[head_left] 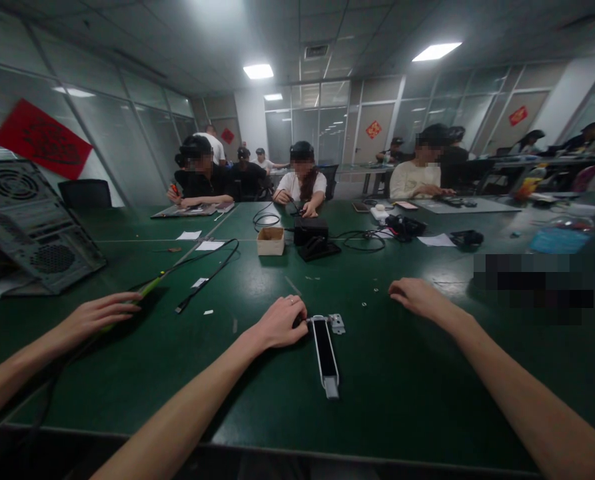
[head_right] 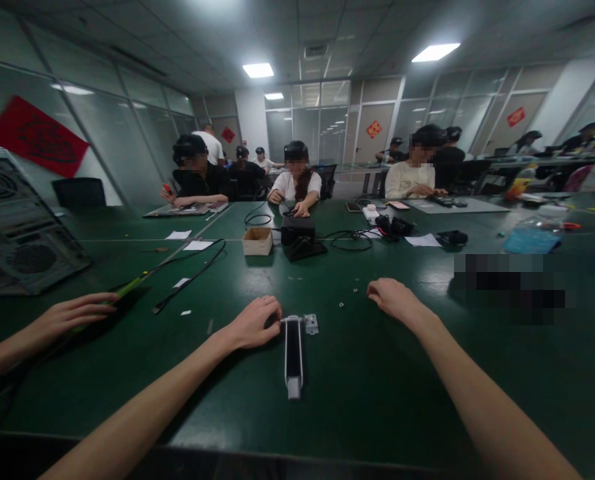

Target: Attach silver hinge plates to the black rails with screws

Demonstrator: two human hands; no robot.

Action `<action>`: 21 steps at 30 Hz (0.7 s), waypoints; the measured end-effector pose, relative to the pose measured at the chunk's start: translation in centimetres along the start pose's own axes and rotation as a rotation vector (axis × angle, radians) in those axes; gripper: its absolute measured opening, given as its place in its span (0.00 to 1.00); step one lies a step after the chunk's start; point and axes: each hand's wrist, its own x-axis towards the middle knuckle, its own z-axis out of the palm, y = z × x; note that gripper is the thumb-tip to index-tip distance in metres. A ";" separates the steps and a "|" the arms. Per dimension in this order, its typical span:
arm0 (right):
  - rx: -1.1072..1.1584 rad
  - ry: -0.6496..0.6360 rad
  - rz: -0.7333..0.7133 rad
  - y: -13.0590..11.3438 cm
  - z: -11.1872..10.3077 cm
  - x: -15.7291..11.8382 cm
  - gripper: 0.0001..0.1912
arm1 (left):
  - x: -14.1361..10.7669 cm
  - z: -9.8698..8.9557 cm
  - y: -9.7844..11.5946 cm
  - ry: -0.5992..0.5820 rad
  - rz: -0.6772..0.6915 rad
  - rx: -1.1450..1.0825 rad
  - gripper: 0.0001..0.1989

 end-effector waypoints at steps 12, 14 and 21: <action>-0.020 0.053 0.033 -2.6 0.2 -0.1 0.14 | -0.3 -0.8 1.1 -0.029 -0.007 0.004 0.05; -0.008 0.069 0.036 -2.7 0.2 -0.1 0.14 | -0.4 -0.9 1.0 -0.027 -0.005 -0.005 0.05; 0.048 0.039 0.008 -3.3 0.4 0.0 0.11 | -0.4 -0.9 1.0 -0.008 0.013 -0.004 0.05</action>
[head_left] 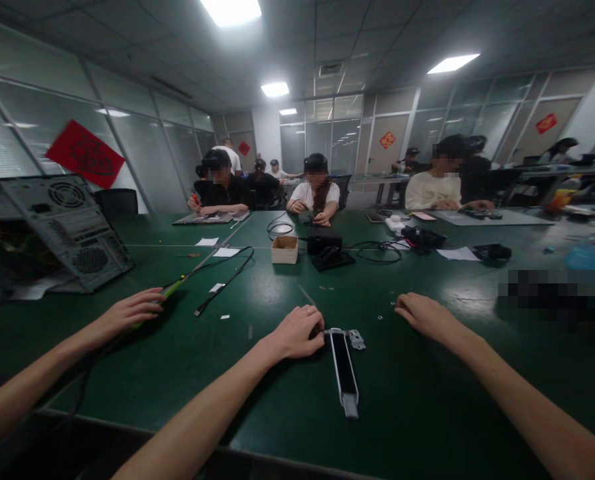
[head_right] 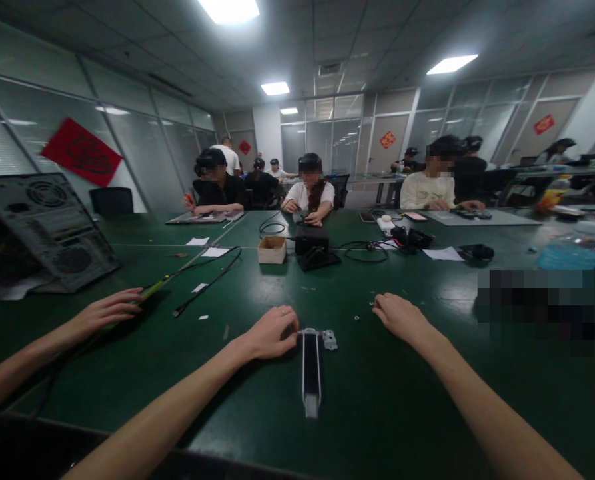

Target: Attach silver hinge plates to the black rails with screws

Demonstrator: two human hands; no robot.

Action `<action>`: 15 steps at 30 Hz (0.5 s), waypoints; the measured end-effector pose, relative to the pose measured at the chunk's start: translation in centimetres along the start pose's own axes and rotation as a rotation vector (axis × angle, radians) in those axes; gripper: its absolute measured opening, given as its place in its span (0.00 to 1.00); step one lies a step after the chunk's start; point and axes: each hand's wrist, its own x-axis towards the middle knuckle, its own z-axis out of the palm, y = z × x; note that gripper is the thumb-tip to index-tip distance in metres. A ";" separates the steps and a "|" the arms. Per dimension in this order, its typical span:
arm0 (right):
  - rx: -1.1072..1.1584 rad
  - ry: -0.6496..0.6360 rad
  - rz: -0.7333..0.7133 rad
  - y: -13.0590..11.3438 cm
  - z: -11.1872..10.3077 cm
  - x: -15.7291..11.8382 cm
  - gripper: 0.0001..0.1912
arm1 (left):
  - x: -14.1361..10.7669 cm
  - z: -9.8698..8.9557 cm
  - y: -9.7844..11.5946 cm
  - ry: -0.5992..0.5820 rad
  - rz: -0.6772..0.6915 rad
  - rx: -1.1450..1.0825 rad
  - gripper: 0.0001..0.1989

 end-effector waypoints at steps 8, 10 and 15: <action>0.018 0.071 0.034 -0.8 -0.2 -0.3 0.11 | -0.1 -0.1 0.2 0.009 -0.008 0.003 0.05; 0.061 0.164 0.004 -1.3 -0.4 -0.5 0.10 | -0.1 0.1 0.1 0.045 -0.027 0.032 0.05; 0.225 0.445 -0.361 -5.4 -0.3 -1.5 0.07 | 0.0 0.6 0.0 0.198 -0.043 0.048 0.06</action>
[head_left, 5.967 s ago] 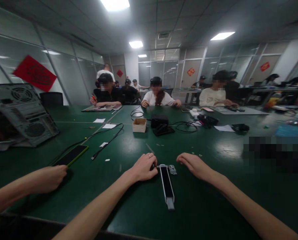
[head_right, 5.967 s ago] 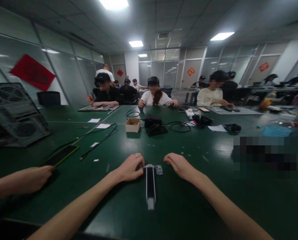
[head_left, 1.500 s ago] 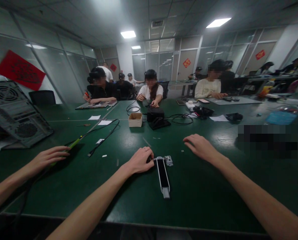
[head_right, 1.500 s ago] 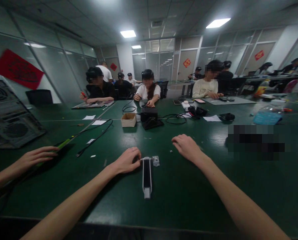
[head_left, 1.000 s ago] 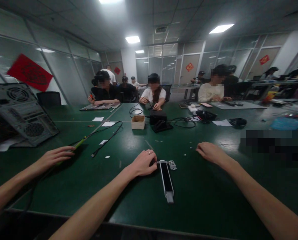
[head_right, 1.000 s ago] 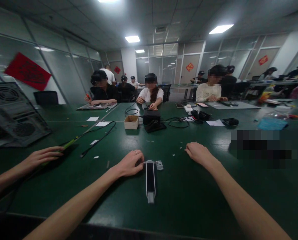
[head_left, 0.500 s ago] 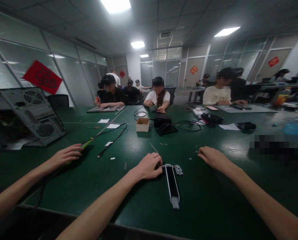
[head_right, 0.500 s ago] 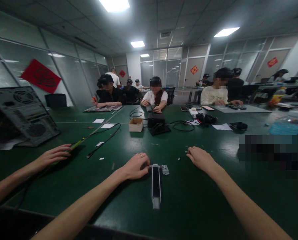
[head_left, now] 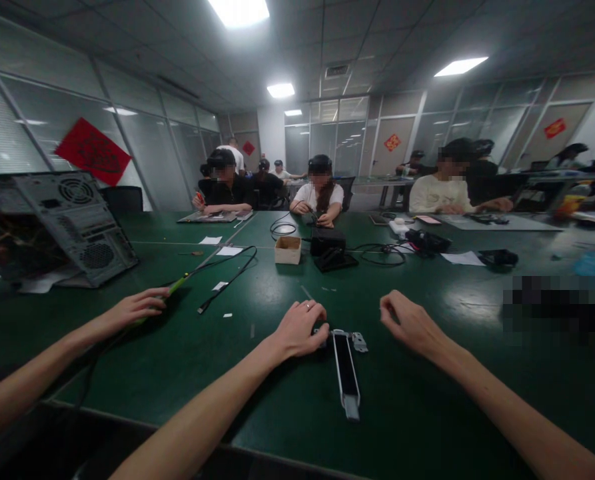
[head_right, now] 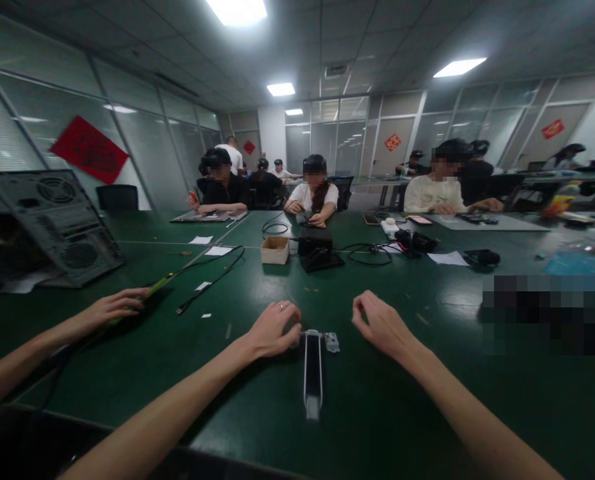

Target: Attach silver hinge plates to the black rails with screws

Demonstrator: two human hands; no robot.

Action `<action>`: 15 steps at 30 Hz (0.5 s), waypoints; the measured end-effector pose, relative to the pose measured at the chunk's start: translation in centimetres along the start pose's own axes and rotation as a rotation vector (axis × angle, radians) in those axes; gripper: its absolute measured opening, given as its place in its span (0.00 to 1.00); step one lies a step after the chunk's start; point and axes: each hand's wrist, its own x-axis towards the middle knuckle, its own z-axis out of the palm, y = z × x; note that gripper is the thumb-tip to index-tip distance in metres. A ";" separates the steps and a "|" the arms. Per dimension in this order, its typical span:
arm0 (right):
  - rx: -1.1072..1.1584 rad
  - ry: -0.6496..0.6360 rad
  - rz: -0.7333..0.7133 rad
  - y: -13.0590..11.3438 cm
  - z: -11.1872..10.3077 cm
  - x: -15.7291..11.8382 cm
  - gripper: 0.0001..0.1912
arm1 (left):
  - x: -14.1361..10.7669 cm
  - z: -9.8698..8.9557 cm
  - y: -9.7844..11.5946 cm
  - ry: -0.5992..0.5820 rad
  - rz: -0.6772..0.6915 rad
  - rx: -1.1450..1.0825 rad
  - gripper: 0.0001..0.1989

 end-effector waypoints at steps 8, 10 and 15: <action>0.217 0.121 -0.506 -7.9 1.6 -0.4 0.06 | -0.3 -0.1 1.1 0.073 0.297 -0.088 0.06; 0.227 0.157 -0.510 -7.9 1.7 -0.4 0.06 | -0.3 0.0 1.3 0.076 0.318 -0.101 0.07; 0.193 0.199 -0.461 -6.8 1.5 -0.1 0.06 | -0.4 -0.1 1.4 0.039 0.299 -0.136 0.08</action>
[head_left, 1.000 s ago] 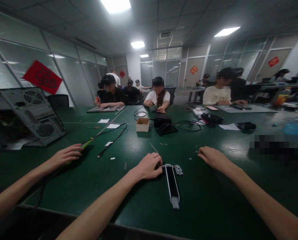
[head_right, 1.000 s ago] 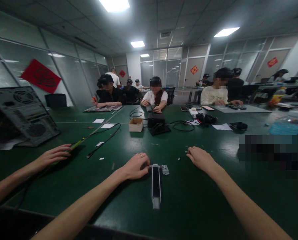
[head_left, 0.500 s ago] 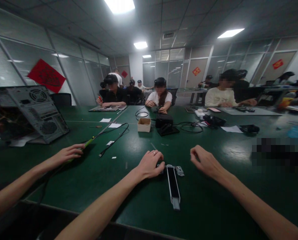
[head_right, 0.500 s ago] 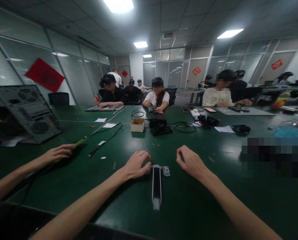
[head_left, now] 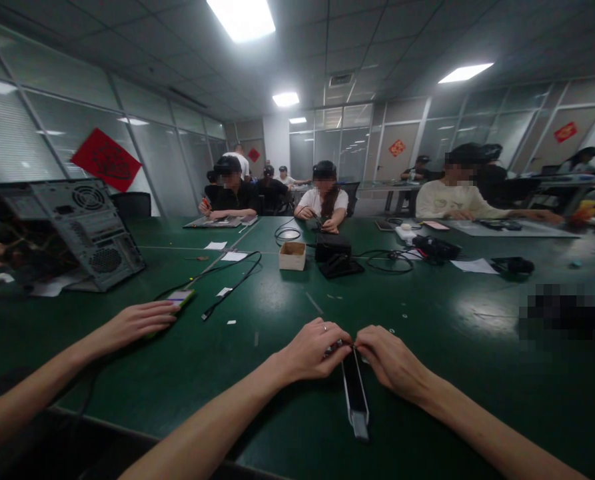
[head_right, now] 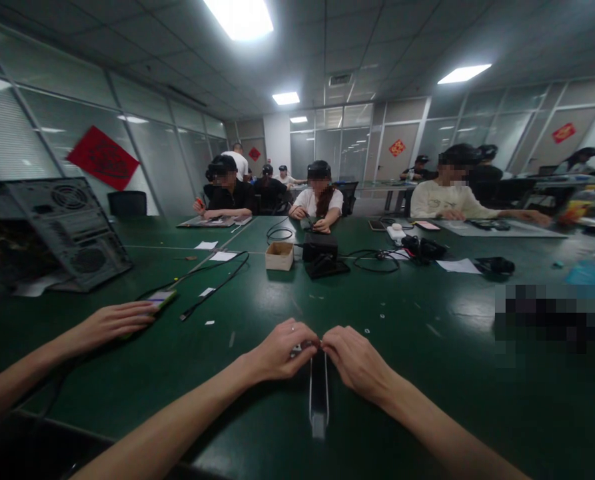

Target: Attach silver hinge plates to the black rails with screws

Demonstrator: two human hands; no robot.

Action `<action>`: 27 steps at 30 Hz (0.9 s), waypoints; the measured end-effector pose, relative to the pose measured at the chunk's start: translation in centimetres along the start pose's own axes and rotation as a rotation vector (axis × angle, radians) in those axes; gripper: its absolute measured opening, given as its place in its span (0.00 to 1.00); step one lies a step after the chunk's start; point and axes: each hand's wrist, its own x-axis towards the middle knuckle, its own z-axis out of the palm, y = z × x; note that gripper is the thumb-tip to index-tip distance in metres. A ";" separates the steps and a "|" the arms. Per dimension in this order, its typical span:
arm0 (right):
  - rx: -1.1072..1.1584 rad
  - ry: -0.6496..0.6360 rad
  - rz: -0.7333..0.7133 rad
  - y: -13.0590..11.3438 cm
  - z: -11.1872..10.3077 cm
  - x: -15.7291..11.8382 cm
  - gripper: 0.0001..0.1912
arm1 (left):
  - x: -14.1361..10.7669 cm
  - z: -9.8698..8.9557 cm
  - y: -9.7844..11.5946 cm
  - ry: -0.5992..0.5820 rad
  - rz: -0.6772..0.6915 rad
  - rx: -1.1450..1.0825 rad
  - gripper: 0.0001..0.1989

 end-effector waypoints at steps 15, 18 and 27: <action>-0.059 -0.056 -0.021 0.5 0.1 -0.7 0.10 | 0.0 0.5 -0.3 -0.018 0.005 0.013 0.09; -0.066 -0.058 0.002 0.6 0.1 -0.7 0.10 | 0.0 0.5 -0.5 0.003 0.017 0.034 0.09; -0.105 -0.155 0.188 2.5 -0.8 -1.3 0.13 | -0.1 -0.8 -2.1 -0.056 -0.163 -0.022 0.06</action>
